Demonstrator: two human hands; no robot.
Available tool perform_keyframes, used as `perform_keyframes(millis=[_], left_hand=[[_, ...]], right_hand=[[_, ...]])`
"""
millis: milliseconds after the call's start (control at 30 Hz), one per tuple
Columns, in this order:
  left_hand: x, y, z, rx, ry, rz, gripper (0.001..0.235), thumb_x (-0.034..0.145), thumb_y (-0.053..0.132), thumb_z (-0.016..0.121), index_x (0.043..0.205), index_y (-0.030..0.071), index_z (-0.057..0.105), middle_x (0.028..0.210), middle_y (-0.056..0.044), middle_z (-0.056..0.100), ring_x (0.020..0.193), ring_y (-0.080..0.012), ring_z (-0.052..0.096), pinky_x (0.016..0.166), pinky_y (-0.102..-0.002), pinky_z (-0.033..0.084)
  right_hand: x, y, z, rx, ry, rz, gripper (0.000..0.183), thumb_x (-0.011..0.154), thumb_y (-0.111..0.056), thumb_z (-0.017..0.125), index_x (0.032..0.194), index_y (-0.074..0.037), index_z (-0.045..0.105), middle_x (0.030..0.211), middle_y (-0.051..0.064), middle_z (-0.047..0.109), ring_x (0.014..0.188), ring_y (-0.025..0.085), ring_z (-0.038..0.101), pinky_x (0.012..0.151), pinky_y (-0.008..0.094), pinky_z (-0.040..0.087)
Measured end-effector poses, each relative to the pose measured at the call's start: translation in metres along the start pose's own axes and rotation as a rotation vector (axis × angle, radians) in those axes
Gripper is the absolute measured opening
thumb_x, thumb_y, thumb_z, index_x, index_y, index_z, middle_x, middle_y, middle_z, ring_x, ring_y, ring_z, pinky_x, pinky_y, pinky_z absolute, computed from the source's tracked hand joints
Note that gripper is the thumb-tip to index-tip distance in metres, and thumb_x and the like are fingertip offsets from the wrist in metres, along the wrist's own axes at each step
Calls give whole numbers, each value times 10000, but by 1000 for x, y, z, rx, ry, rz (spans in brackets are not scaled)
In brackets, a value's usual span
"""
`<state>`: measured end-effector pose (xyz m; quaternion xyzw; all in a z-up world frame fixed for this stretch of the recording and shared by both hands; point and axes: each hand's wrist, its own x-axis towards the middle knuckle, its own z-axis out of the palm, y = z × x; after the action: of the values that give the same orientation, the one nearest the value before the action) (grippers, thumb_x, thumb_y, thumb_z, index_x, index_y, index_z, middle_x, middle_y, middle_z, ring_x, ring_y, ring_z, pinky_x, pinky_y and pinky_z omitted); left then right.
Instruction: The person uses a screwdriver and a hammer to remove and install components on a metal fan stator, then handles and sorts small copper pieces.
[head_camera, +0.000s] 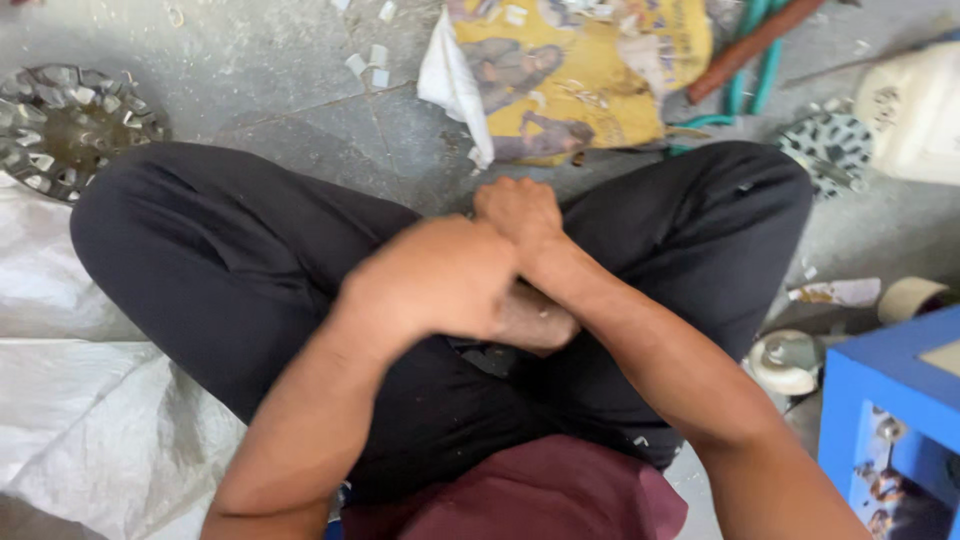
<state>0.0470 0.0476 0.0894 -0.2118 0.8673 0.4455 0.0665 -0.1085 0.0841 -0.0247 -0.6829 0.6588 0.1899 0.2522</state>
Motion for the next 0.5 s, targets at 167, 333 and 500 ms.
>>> perform_keyframes(millis=[167, 333, 500], left_hand=[[5, -10, -17, 183, 166, -286, 311, 833, 298, 756, 835, -13, 763, 872, -269, 717, 846, -455, 705, 765, -538, 555], [48, -24, 29, 280, -19, -632, 392, 833, 299, 779, 1161, 86, 754, 1224, -166, 715, 1126, -358, 691, 907, -465, 550], [78, -38, 64, 421, -147, -673, 396, 851, 274, 760, 1225, 144, 738, 1327, -106, 681, 1226, -301, 653, 948, -428, 539]], right_hand=[[-25, 14, -18, 150, 115, -4, 248, 751, -260, 766, 857, -36, 772, 933, 248, 730, 892, 432, 713, 786, 509, 575], [-58, 64, -51, 544, 435, -87, 179, 718, -174, 750, 729, 1, 714, 861, 249, 717, 823, 405, 724, 758, 489, 576], [-65, 84, -57, 261, 409, 132, 192, 702, -67, 742, 884, -9, 762, 947, 290, 715, 954, 453, 684, 886, 504, 553]])
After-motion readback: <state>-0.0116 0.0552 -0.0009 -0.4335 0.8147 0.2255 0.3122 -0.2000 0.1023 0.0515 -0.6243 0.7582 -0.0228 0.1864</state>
